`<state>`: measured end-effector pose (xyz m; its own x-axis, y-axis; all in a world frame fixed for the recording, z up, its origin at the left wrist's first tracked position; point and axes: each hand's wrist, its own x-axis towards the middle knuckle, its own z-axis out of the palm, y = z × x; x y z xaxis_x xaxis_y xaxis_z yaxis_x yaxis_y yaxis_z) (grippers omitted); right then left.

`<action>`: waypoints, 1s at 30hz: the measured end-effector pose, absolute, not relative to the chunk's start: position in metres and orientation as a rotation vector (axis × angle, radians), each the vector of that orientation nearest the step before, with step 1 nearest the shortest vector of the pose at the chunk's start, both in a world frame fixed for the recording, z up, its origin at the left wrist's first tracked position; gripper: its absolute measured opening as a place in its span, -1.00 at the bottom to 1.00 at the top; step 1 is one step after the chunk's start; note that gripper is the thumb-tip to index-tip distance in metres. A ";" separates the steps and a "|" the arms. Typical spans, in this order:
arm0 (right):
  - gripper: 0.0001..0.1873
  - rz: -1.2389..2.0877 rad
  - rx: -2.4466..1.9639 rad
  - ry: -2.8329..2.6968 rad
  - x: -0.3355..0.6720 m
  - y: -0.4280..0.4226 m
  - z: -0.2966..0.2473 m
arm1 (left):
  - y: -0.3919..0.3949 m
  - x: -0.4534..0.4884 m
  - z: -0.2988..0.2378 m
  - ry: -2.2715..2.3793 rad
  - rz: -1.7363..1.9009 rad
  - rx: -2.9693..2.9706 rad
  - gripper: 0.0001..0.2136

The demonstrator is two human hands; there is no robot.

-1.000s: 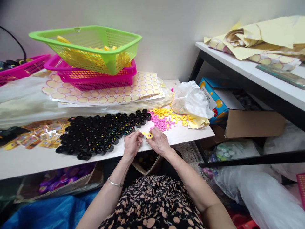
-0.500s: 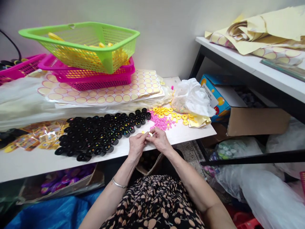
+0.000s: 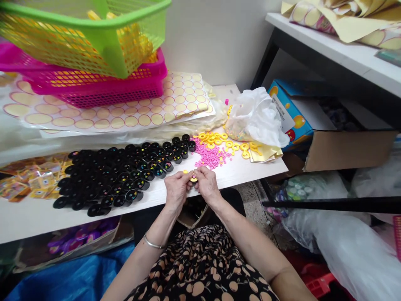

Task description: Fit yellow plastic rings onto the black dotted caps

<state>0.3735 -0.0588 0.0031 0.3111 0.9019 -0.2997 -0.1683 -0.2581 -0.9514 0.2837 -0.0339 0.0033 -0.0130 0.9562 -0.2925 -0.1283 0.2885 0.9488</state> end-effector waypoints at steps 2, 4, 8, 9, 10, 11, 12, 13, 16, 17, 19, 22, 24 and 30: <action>-0.77 1.182 -1.459 -0.716 0.372 -0.059 0.004 | -0.033 0.283 0.003 1.247 1.065 0.882 -0.69; -0.77 1.184 -1.443 -0.708 0.370 -0.061 0.006 | -0.034 0.282 0.004 1.260 1.069 0.906 -0.70; -0.74 1.209 -1.398 -0.691 0.367 -0.062 0.008 | -0.036 0.280 0.005 1.313 1.044 0.970 -0.70; -0.73 1.207 -1.391 -0.687 0.366 -0.061 0.009 | -0.036 0.280 0.005 1.314 1.032 0.972 -0.69; -0.73 1.205 -1.385 -0.686 0.366 -0.061 0.009 | -0.035 0.280 0.006 1.313 1.024 0.968 -0.68; -0.72 1.203 -1.379 -0.686 0.365 -0.061 0.009 | -0.035 0.280 0.006 1.311 1.022 0.958 -0.67; -0.72 1.202 -1.374 -0.686 0.365 -0.061 0.009 | -0.036 0.281 0.007 1.311 1.028 0.943 -0.66; -0.71 1.204 -1.373 -0.682 0.365 -0.061 0.009 | -0.036 0.281 0.008 1.312 1.038 0.931 -0.65; -0.69 1.207 -1.389 -0.673 0.364 -0.060 0.009 | -0.037 0.284 0.009 1.309 1.075 0.924 -0.63; -0.70 1.213 -1.397 -0.669 0.364 -0.060 0.009 | -0.037 0.284 0.009 1.309 1.087 0.930 -0.63; -0.71 1.234 -1.413 -0.664 0.365 -0.060 0.009 | -0.036 0.285 0.009 1.312 1.098 0.947 -0.63; -0.73 1.239 -1.436 -0.662 0.364 -0.060 0.008 | -0.033 0.285 0.006 1.330 1.082 0.954 -0.64; -0.73 1.228 -1.453 -0.668 0.364 -0.060 0.008 | -0.031 0.285 0.005 1.347 1.063 0.959 -0.64; -0.69 1.291 -1.374 -0.652 0.365 -0.059 0.006 | -0.033 0.273 0.008 1.223 1.008 1.097 -0.64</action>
